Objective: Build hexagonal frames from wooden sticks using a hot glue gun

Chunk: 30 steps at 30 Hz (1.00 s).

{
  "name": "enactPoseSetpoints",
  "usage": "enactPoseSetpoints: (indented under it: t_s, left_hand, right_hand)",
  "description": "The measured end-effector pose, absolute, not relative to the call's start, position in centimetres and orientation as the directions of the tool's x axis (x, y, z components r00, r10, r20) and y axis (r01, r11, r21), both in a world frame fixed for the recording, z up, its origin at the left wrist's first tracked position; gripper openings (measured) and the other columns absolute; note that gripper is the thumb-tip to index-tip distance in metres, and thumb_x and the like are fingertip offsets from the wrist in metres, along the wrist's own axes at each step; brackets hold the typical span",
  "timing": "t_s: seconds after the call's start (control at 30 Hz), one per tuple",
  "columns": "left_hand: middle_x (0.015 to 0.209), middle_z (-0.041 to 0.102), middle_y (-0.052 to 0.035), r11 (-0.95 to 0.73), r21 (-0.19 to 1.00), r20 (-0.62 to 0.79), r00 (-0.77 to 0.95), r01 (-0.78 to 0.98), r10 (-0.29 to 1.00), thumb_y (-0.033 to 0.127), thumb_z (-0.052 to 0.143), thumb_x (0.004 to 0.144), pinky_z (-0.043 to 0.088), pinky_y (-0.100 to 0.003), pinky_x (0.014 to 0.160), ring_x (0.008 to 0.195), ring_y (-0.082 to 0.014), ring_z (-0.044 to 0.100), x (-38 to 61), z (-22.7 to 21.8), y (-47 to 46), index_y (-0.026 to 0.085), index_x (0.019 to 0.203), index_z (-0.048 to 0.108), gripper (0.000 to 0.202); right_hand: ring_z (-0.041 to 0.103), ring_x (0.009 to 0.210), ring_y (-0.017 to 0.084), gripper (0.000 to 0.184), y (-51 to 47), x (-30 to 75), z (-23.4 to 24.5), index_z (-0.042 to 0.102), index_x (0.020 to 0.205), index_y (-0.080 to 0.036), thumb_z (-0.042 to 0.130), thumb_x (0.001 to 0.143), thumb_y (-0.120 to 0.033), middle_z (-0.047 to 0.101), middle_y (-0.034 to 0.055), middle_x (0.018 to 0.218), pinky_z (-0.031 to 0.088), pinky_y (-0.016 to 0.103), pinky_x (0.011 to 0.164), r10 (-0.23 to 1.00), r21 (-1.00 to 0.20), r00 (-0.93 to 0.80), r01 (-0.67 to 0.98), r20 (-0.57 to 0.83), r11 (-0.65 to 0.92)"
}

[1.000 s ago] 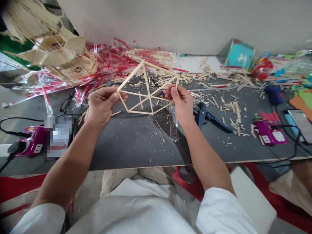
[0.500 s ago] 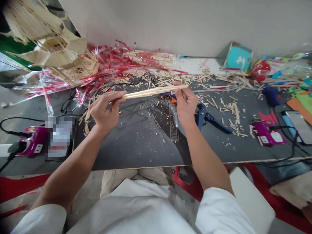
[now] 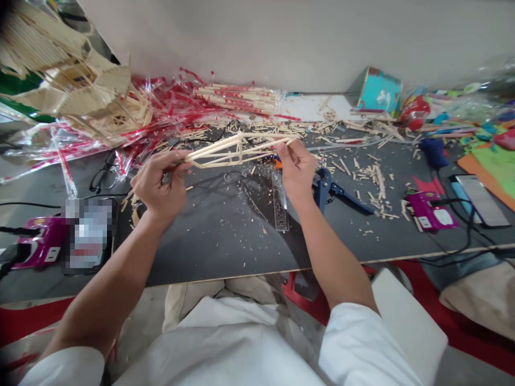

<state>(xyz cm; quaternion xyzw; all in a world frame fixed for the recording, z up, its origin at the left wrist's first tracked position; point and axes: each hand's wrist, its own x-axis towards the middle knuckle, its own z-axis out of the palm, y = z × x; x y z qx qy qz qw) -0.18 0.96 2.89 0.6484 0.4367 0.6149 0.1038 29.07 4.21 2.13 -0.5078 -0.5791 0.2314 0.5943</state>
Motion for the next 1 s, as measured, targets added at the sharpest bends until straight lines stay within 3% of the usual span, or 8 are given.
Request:
enactPoseSetpoints:
  t_s: [0.2, 0.4, 0.53, 0.7, 0.77, 0.83, 0.93, 1.0]
  left_hand:
    - [0.11, 0.079, -0.0033, -0.514, 0.774, 0.619, -0.272, 0.37, 0.737, 0.052, 0.074, 0.102, 0.062, -0.032, 0.078, 0.093, -0.0176, 0.077, 0.3, 3.9, 0.6, 0.03, 0.122, 0.072, 0.029]
    - [0.072, 0.065, 0.0015, -0.435, 0.864, 0.477, -0.135, 0.253, 0.869, 0.059, 0.066, 0.106, 0.046, -0.026, 0.051, 0.053, -0.0088, 0.06, -1.3, 5.0, 1.8, 0.025, 0.106, 0.079, 0.037]
    - [0.068, 0.068, 0.0001, -0.293, 0.889, 0.292, 0.057, 0.353, 0.955, 0.064, 0.068, 0.102, 0.047, -0.022, 0.048, 0.048, -0.0089, 0.06, -2.5, 4.6, 2.7, 0.019, 0.102, 0.079, 0.047]
    - [0.067, 0.069, 0.0018, -0.198, 0.879, 0.097, 0.243, 0.433, 0.965, 0.053, 0.066, 0.103, 0.045, -0.021, 0.045, 0.043, -0.01, 0.061, -2.6, 4.1, 2.7, 0.019, 0.108, 0.077, 0.036]
    - [0.066, 0.069, 0.0027, -0.207, 0.855, 0.058, 0.31, 0.476, 0.949, 0.052, 0.065, 0.103, 0.041, -0.021, 0.043, 0.04, -0.0099, 0.059, -2.4, 4.3, 2.3, 0.019, 0.105, 0.076, 0.034]
    - [0.065, 0.068, 0.0031, -0.224, 0.84, 0.037, 0.359, 0.495, 0.933, 0.053, 0.065, 0.103, 0.041, -0.021, 0.044, 0.04, -0.0099, 0.059, -2.1, 4.6, 2.0, 0.019, 0.101, 0.075, 0.036]
    - [0.061, 0.066, 0.0034, -0.227, 0.83, -0.002, 0.409, 0.51, 0.912, 0.054, 0.063, 0.102, 0.043, -0.022, 0.046, 0.041, -0.0106, 0.059, -1.7, 4.6, 1.7, 0.018, 0.096, 0.074, 0.038]
    - [0.059, 0.065, 0.0036, -0.231, 0.825, -0.014, 0.427, 0.515, 0.904, 0.056, 0.062, 0.102, 0.043, -0.022, 0.048, 0.043, -0.011, 0.059, -1.4, 4.3, 1.7, 0.018, 0.095, 0.074, 0.04]
  right_hand:
    - [0.071, 0.081, 0.02, 0.044, 3.5, 28.7, 3.2, 0.08, 0.113, -0.034, 0.074, 0.092, -0.072, 0.076, 0.005, 0.103, 0.062, 0.04, 0.072, 0.905, -0.913, 0.204, 0.254, 0.374, 0.32]
    - [0.06, 0.052, 0.014, 0.043, 2.5, 28.7, 4.2, 0.08, 0.1, -0.029, 0.091, 0.081, -0.066, 0.068, -0.0022, 0.065, 0.046, 0.03, 0.042, 0.977, -0.983, -0.116, 0.02, 0.182, 0.185]
    - [0.065, 0.051, 0.013, 0.035, 2.3, 29.3, 4.5, 0.079, 0.091, -0.023, 0.095, 0.082, -0.053, 0.072, -0.0015, 0.066, 0.051, 0.026, 0.042, 0.89, -0.999, -0.453, -0.031, 0.05, 0.04]
    - [0.072, 0.065, 0.016, 0.048, 2.9, 30.5, 4.9, 0.083, 0.1, -0.018, 0.088, 0.085, -0.063, 0.081, 0.0072, 0.083, 0.054, 0.025, 0.05, 0.657, -0.968, -0.716, 0.228, -0.238, -0.102]
    - [0.072, 0.069, 0.016, 0.054, 3.4, 31.1, 4.5, 0.081, 0.095, -0.018, 0.079, 0.089, -0.072, 0.08, 0.0087, 0.086, 0.056, 0.027, 0.056, 0.785, -0.96, -0.587, 0.277, -0.201, -0.039]
    - [0.07, 0.073, 0.018, 0.053, 4.2, 32.0, 3.7, 0.076, 0.091, -0.02, 0.069, 0.097, -0.072, 0.077, 0.0086, 0.087, 0.058, 0.032, 0.068, 0.97, -0.908, -0.241, 0.411, -0.017, 0.086]
    - [0.07, 0.095, 0.027, 0.035, 5.4, 33.2, 2.0, 0.073, 0.107, -0.019, 0.077, 0.095, -0.051, 0.075, 0.0119, 0.101, 0.058, 0.046, 0.095, 0.956, -0.617, 0.136, 0.785, 0.26, 0.056]
    - [0.07, 0.101, 0.032, 0.049, 6.0, 33.7, 1.0, 0.069, 0.124, -0.015, 0.084, 0.087, -0.044, 0.074, 0.0149, 0.109, 0.057, 0.052, 0.098, 0.964, -0.515, 0.187, 0.855, 0.189, -0.065]
